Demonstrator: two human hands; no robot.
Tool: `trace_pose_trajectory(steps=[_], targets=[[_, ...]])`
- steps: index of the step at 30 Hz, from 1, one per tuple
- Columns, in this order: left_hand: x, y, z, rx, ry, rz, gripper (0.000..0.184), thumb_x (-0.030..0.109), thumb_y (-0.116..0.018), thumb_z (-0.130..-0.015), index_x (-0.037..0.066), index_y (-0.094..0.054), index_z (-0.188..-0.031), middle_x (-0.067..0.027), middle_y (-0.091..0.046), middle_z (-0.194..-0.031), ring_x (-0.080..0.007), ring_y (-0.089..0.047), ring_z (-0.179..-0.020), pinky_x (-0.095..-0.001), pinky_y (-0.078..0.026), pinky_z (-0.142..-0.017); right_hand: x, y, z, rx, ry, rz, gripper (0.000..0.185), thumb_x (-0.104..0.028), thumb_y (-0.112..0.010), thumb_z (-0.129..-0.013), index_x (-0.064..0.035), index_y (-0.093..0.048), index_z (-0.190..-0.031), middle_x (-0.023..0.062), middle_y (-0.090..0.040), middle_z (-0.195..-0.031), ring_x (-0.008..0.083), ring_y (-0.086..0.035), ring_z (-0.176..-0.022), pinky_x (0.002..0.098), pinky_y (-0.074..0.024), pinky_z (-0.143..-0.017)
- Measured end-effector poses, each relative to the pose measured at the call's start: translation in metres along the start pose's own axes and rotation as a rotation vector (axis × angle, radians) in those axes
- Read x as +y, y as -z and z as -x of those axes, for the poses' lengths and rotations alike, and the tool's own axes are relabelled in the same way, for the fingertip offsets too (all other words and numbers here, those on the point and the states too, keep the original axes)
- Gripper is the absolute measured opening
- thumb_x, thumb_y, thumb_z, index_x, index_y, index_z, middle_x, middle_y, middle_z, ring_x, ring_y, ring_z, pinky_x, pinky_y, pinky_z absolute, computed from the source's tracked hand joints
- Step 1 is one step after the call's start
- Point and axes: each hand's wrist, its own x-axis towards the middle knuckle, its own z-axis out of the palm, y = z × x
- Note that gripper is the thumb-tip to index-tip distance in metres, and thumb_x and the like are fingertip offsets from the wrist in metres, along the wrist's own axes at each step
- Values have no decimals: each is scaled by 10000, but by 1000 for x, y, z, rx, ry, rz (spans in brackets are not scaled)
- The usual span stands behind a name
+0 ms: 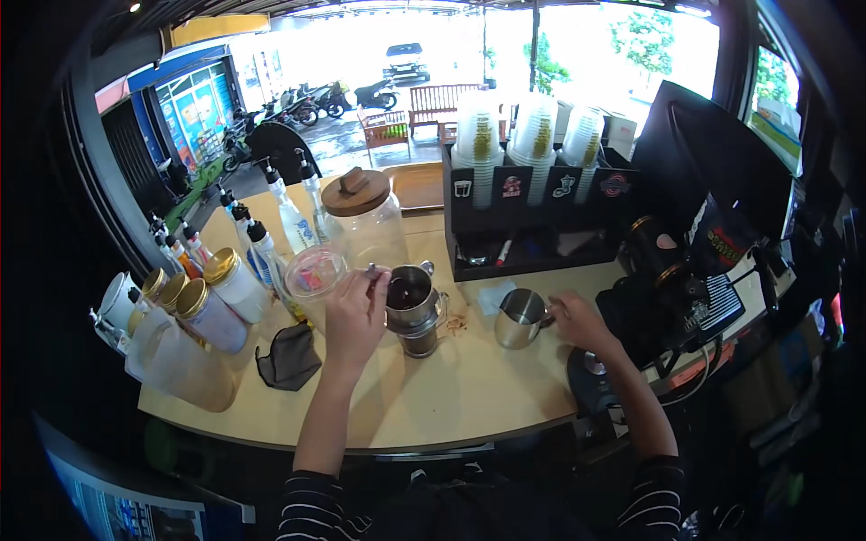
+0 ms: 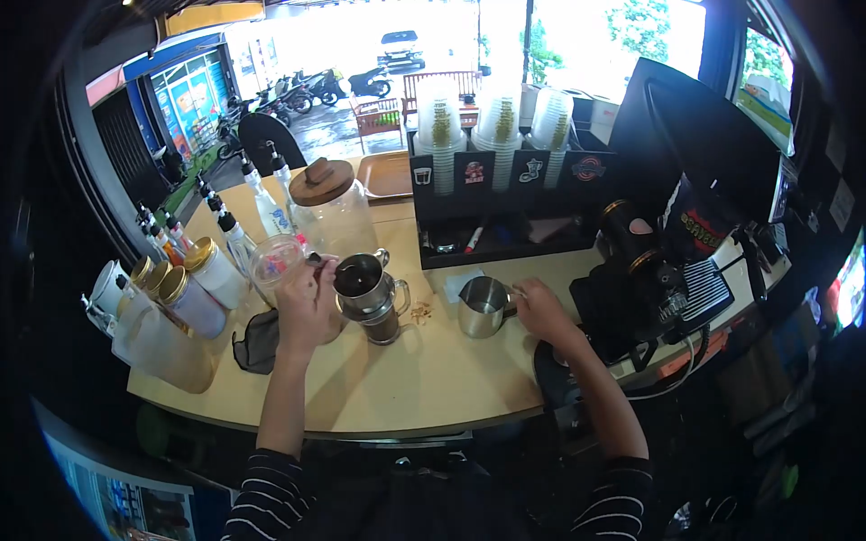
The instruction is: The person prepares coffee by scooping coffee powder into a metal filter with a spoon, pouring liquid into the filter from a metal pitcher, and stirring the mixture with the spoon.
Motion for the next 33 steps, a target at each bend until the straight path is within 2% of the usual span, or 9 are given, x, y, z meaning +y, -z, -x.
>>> trace_pose_trajectory(steps=[2,5,7,10,21,26,28,31,33], targets=[[3,5,-1,0,82,17,87,77,-588,-883,-1,-626,-873,-113,-587,-720,-247,-572,-624,-357,-442,-587,8,-6,10,-97,-89,-3,172,-115,-548,-906,27,-540,-1003,116,-576,-867,203,-585,-860,330,-472,-744],[0,7,0,28,119,55,113,96,-588,-893,-2,-642,-882,-101,-626,-710,-205,-596,-613,-322,-433,-571,12,-20,21,-93,-198,-405,163,-160,-551,-923,1,-541,-901,54,-562,-785,137,-551,-790,289,-440,-733],[0,10,0,39,161,72,120,104,-590,-895,1,-651,-891,-94,-647,-711,-185,-607,-616,-304,-427,-564,8,-31,22,-85,-148,-923,169,-180,-515,-961,-46,-518,-857,4,-537,-783,74,-495,-758,258,-412,-709],[-2,12,2,72,220,114,144,127,-581,-909,9,-664,-908,-80,-682,-728,-141,-619,-628,-267,-413,-555,-5,-34,16,10,-150,-1005,168,-169,-498,-973,-80,-484,-831,-17,-526,-781,62,-486,-745,241,-405,-706],[-11,22,9,127,221,211,165,147,-555,-931,17,-656,-946,-57,-689,-733,-113,-619,-644,-250,-419,-557,-104,26,-64,48,55,-1033,159,-107,-567,-933,-63,-455,-828,-29,-508,-759,21,-465,-710,201,-410,-652],[-9,23,11,139,206,205,159,134,-550,-930,15,-654,-944,-71,-689,-737,-126,-629,-645,-258,-431,-552,-132,30,-110,10,214,-819,207,-90,-620,-884,-53,-427,-817,-54,-420,-683,9,-406,-629,168,-394,-578],[-8,22,11,145,206,204,157,130,-548,-930,14,-653,-942,-76,-689,-741,-130,-632,-644,-261,-434,-550,-157,36,-113,-34,188,-919,232,-93,-638,-859,-52,-416,-806,-53,-390,-679,5,-383,-634,176,-385,-575],[-8,23,10,142,210,189,153,127,-547,-930,13,-649,-943,-84,-689,-746,-136,-635,-643,-265,-442,-553,-171,38,-126,-41,288,-700,228,-100,-646,-850,-38,-429,-815,-37,-410,-684,22,-377,-633,206,-382,-568],[-5,25,9,102,258,199,203,143,-522,-950,-10,-654,-958,-92,-690,-767,-133,-640,-684,-277,-486,-654,-185,39,-128,-8,370,-616,210,-96,-642,-847,-20,-447,-831,-13,-425,-686,53,-377,-636,241,-367,-555]])
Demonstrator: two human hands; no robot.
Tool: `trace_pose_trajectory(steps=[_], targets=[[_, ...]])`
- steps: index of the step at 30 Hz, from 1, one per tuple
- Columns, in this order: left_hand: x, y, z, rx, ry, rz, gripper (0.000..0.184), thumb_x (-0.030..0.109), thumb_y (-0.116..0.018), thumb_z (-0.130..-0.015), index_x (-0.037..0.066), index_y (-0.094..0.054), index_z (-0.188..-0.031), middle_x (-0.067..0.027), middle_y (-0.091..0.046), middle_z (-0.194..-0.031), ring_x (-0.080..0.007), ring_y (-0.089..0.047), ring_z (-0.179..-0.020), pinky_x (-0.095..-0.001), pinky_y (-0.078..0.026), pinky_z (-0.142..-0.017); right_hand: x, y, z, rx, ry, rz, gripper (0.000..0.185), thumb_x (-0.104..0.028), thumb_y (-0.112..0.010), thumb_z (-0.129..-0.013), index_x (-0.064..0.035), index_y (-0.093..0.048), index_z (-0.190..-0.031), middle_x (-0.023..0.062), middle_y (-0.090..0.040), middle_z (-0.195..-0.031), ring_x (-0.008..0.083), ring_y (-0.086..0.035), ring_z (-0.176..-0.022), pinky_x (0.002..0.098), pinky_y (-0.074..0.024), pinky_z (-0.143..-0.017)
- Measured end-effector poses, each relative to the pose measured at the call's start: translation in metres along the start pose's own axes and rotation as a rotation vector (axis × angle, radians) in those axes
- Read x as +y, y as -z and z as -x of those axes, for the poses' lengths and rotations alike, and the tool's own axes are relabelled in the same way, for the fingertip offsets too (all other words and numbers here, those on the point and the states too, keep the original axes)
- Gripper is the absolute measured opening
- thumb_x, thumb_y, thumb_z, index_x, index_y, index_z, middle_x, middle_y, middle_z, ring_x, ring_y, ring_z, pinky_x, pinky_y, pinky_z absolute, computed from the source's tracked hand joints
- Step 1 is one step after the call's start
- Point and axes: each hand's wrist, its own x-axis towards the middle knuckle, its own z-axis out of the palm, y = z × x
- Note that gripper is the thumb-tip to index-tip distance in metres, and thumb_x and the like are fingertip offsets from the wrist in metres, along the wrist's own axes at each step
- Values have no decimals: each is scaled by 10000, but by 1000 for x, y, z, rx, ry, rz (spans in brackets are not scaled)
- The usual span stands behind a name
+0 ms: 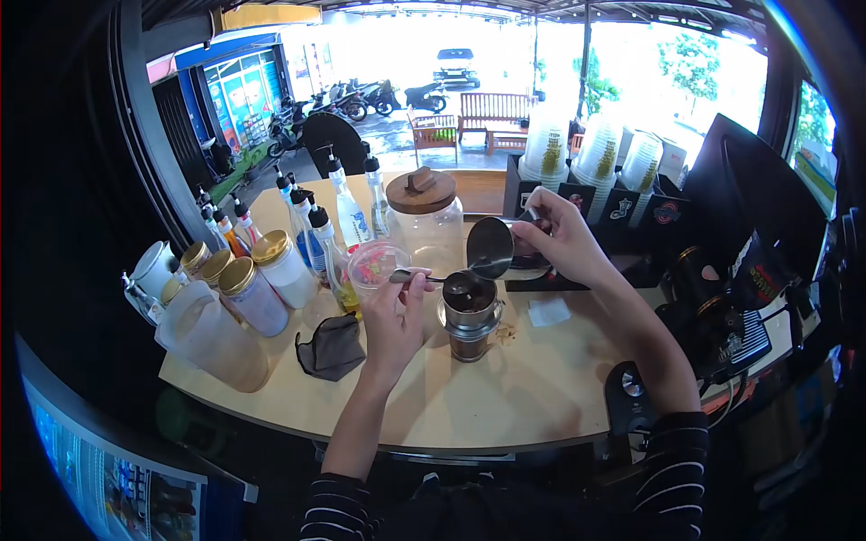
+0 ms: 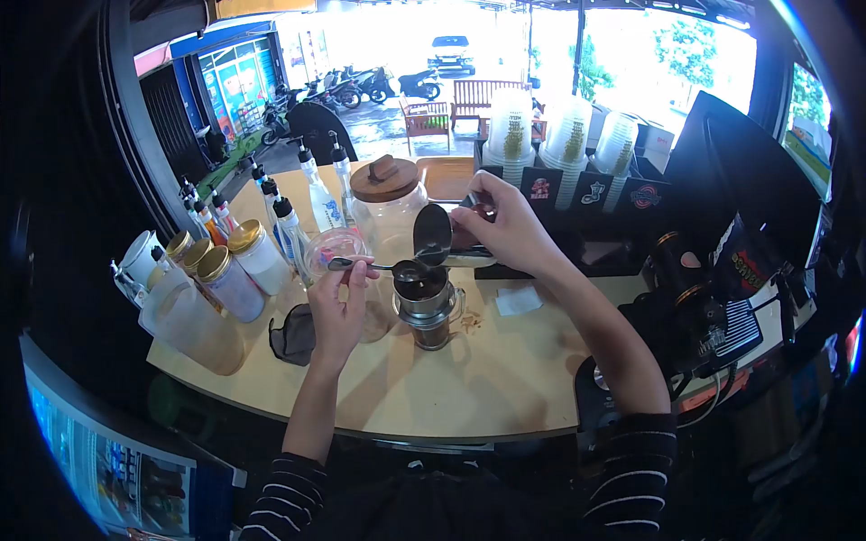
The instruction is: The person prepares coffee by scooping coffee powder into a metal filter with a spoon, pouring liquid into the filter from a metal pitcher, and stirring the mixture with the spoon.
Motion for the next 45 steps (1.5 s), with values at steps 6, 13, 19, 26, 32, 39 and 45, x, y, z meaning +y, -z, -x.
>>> trace_pose_trajectory(steps=[6,13,19,26,32,39,45], targets=[[-5,-5,1,-16,-1,27,198,142,-511,-955,-3,-645,-970,-88,-686,-769,-136,-637,-679,-279,-485,-643,-7,-8,-16,-42,19,99,235,-125,-659,-828,5,-463,-832,17,-425,-677,86,-391,-635,272,-363,-556],[-9,-11,0,11,-47,20,180,137,-523,-946,13,-654,-946,-85,-688,-755,-162,-669,-687,-272,-458,-552,-14,-12,-22,-68,25,193,242,-136,-662,-837,-27,-447,-835,-37,-361,-681,39,-336,-632,218,-307,-548],[-9,-13,-1,12,-51,19,175,131,-529,-941,13,-658,-935,-85,-688,-750,-161,-664,-673,-271,-453,-544,-23,-15,-23,-87,9,206,259,-133,-671,-828,-23,-436,-839,-33,-350,-672,41,-327,-627,220,-304,-541],[-10,-13,-1,10,-56,21,166,121,-530,-937,15,-658,-930,-81,-687,-748,-154,-657,-658,-270,-447,-537,-23,-16,-23,-95,3,201,258,-121,-673,-829,-24,-435,-848,-32,-342,-673,41,-326,-626,219,-303,-533],[-7,-9,-1,6,-79,4,148,116,-541,-930,20,-652,-938,-77,-683,-746,-154,-636,-637,-281,-428,-530,-20,-12,-21,-94,-7,218,259,-117,-672,-833,-27,-429,-843,-33,-336,-672,36,-322,-625,215,-301,-533],[-7,-4,-3,-13,-98,-69,124,108,-560,-914,25,-648,-939,-73,-682,-752,-176,-594,-637,-302,-419,-553,-19,-9,-19,-75,-8,239,248,-107,-671,-832,-28,-436,-843,-34,-337,-668,38,-317,-617,217,-298,-530],[-2,2,-6,-4,-151,-102,120,99,-555,-912,20,-638,-948,-73,-680,-754,-204,-592,-648,-320,-428,-566,-22,-7,-18,-55,-48,213,267,-115,-668,-806,22,-440,-831,63,-434,-659,125,-393,-613,312,-385,-559]])
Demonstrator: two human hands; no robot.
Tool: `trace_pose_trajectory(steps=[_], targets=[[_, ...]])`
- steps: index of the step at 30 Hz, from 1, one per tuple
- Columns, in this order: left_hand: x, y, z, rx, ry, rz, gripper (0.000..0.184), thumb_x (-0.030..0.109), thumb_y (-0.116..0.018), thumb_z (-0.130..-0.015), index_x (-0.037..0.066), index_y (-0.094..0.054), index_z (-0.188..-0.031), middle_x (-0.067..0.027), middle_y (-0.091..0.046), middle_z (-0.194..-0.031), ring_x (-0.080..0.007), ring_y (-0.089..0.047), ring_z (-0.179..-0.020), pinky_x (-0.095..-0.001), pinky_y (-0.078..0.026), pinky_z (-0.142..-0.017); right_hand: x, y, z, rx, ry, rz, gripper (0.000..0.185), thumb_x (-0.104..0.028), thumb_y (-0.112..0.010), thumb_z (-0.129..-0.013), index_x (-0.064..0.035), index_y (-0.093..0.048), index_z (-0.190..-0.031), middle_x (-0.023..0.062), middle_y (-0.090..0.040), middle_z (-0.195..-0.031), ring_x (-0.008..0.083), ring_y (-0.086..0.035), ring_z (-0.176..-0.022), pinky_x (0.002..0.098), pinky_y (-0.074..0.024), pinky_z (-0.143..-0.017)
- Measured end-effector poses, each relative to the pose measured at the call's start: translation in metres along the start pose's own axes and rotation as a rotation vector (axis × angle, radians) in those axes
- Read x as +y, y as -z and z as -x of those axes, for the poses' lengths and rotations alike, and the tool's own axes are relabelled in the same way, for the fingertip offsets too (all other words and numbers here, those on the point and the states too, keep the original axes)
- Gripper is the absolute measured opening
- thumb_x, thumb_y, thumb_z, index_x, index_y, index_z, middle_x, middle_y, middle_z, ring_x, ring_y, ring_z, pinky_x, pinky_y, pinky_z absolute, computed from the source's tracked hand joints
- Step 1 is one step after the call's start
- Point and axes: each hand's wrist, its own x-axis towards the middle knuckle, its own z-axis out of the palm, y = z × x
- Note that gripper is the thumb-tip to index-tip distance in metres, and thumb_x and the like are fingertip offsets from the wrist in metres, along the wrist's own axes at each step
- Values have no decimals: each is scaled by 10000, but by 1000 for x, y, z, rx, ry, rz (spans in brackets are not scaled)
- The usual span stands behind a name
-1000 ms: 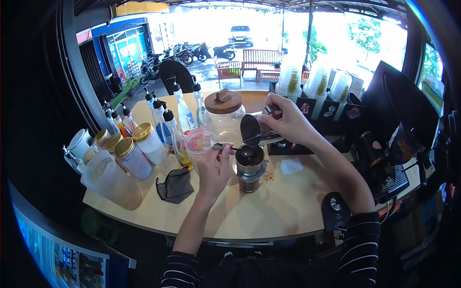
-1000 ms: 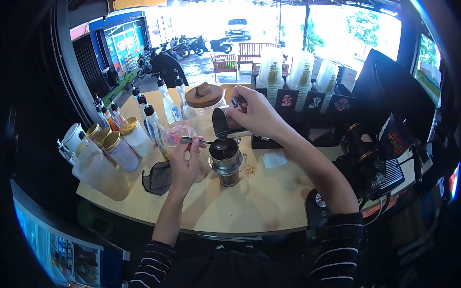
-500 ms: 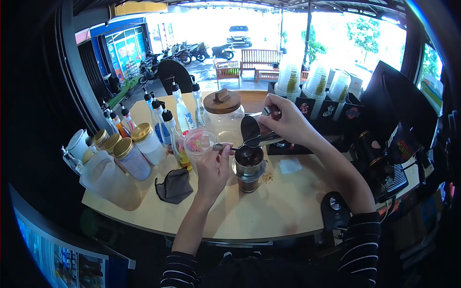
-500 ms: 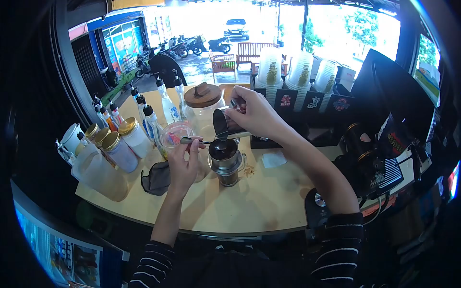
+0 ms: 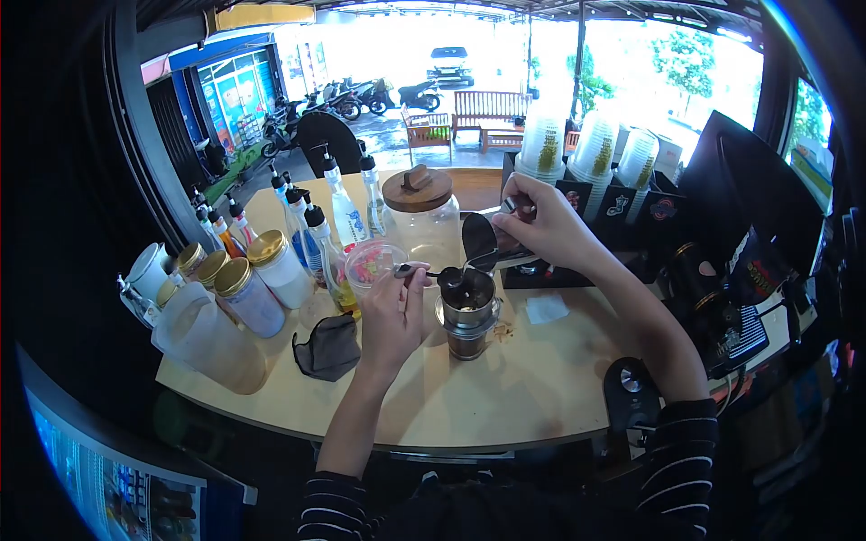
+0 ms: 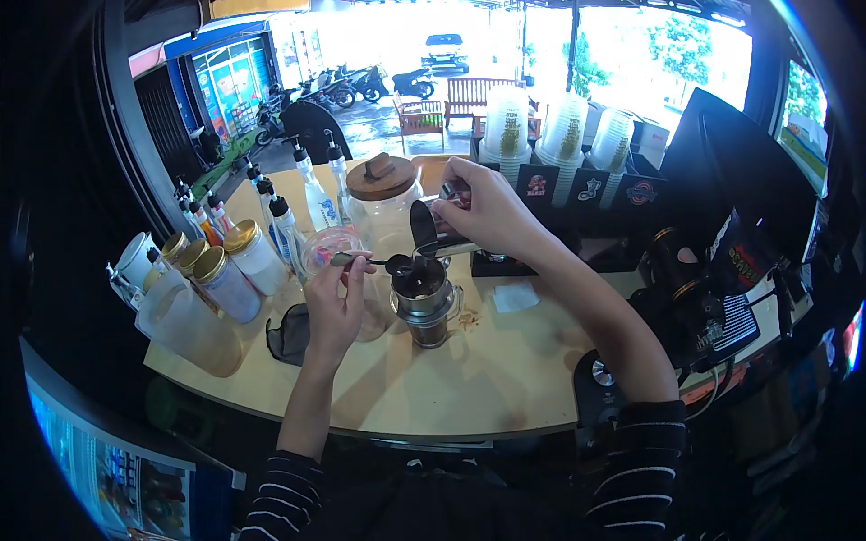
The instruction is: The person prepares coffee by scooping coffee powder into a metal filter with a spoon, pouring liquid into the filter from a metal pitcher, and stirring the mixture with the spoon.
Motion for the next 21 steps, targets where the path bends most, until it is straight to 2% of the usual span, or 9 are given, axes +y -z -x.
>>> trace_pose_trajectory(steps=[16,18,21], targets=[[6,13,-4,-3,15,-7,126,108,-546,-922,22,-626,-968,-83,-672,-764,-207,-624,-672,-322,-439,-565,-2,-4,-6,17,36,81,269,-143,-670,-803,39,-478,-856,96,-489,-685,160,-441,-631,332,-409,-604],[5,13,-3,-16,11,-30,125,109,-547,-922,23,-625,-968,-81,-671,-768,-209,-623,-678,-324,-443,-566,-1,-5,-6,21,57,85,263,-138,-677,-822,-31,-439,-851,-29,-334,-662,54,-316,-625,231,-299,-550],[5,12,-3,-15,18,-24,122,110,-549,-921,26,-626,-966,-78,-671,-767,-210,-620,-679,-326,-448,-568,1,-3,-6,39,51,85,258,-135,-676,-816,-28,-444,-849,-25,-338,-663,59,-320,-626,236,-308,-553]])
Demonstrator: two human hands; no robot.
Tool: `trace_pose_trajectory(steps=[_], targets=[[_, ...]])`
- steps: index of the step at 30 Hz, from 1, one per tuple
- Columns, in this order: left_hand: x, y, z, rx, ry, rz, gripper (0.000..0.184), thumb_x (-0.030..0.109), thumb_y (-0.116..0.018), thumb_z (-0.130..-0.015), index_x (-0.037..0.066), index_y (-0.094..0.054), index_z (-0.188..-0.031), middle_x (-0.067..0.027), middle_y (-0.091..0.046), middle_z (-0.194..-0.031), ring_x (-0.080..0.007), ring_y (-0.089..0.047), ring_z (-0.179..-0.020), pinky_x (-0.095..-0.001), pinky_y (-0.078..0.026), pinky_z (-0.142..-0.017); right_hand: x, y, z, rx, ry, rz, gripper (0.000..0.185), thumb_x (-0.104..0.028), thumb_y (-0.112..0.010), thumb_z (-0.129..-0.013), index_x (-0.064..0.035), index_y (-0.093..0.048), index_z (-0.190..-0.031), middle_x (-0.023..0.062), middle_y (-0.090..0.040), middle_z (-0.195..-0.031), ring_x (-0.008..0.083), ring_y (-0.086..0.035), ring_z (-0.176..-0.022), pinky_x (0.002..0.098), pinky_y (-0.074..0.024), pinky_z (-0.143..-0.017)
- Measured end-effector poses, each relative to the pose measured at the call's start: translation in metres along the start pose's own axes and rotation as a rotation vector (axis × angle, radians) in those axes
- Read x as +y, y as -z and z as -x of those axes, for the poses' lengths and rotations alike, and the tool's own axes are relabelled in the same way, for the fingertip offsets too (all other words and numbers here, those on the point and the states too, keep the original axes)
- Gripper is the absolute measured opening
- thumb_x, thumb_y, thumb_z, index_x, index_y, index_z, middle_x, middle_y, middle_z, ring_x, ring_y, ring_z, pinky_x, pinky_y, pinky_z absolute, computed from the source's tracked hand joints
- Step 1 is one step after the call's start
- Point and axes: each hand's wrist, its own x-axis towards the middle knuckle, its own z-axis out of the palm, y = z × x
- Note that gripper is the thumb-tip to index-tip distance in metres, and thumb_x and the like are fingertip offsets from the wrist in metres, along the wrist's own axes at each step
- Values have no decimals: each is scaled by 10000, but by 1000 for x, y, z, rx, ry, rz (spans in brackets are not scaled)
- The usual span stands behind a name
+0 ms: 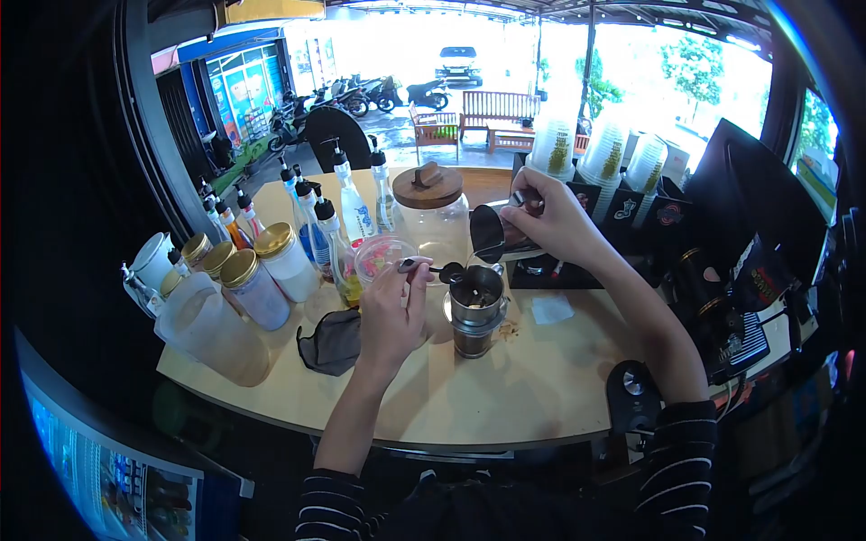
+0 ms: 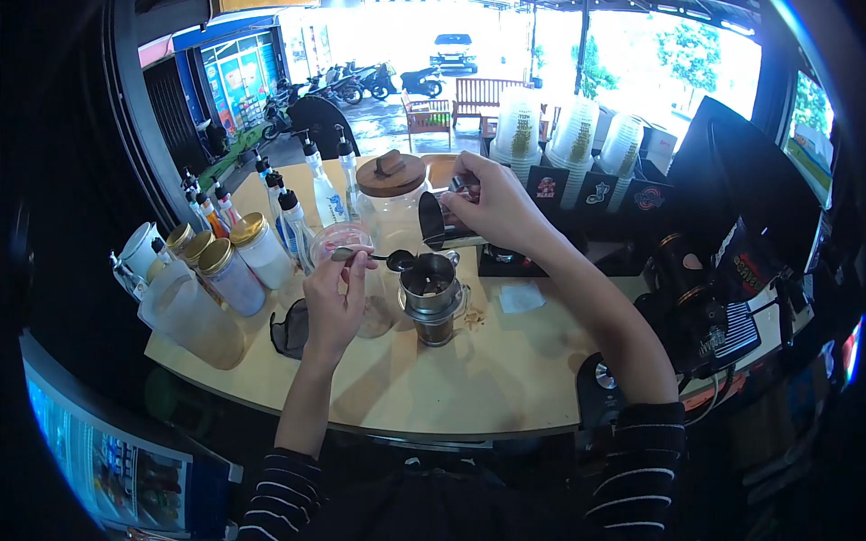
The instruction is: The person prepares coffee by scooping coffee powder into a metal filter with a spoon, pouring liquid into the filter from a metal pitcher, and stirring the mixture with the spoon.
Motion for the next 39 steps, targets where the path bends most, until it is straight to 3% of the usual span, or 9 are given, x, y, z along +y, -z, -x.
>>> trace_pose_trajectory(steps=[1,3,4,15,31,34,37,39], targets=[[0,0,0,0,0,1,122,110,-549,-921,26,-626,-966,-78,-671,-767,-210,-620,-679,-326,-448,-568,-1,2,0,0,-1,1,258,-135,-676,-816,-28,-444,-849,-25,-338,-663,59,-320,-626,236,-308,-553],[-1,-1,1,-3,-10,-3,120,111,-552,-919,28,-626,-965,-78,-671,-769,-212,-619,-677,-330,-454,-568,-5,7,1,-9,-39,41,273,-139,-672,-802,36,-472,-859,87,-478,-680,149,-439,-636,326,-405,-606],[-1,-1,0,-3,-11,-2,120,111,-552,-919,28,-626,-965,-78,-671,-769,-212,-619,-677,-330,-454,-568,-3,8,1,-8,-40,42,273,-139,-672,-802,36,-472,-859,87,-478,-680,149,-439,-636,326,-405,-606],[3,-6,0,-3,10,39,117,94,-555,-914,7,-624,-948,-94,-678,-757,-224,-643,-706,-340,-477,-638,7,22,10,39,-45,89,271,-142,-677,-807,12,-458,-844,56,-433,-651,122,-404,-623,299,-376,-580],[8,-20,2,-56,26,70,96,71,-569,-897,12,-634,-937,-106,-661,-734,-224,-660,-696,-331,-484,-608,-17,14,18,10,-105,-86,261,-136,-670,-807,15,-460,-838,55,-459,-672,101,-430,-632,288,-385,-566],[6,-21,3,-24,56,102,97,66,-567,-896,3,-630,-934,-113,-660,-735,-226,-657,-674,-328,-485,-599,1,14,25,70,-34,-41,259,-128,-672,-804,12,-455,-825,29,-440,-666,84,-435,-642,269,-384,-572],[6,-19,2,-11,15,81,102,65,-564,-898,-4,-628,-937,-118,-660,-740,-224,-651,-658,-328,-486,-591,28,14,43,203,4,-153,239,-119,-664,-814,-8,-453,-804,-11,-428,-676,70,-416,-644,243,-376,-577],[8,-17,1,-12,15,76,108,64,-563,-898,-7,-628,-946,-116,-663,-750,-223,-653,-673,-326,-490,-601,48,17,63,235,-198,-449,186,-90,-649,-829,-39,-474,-792,-31,-461,-691,52,-442,-654,220,-386,-590]])
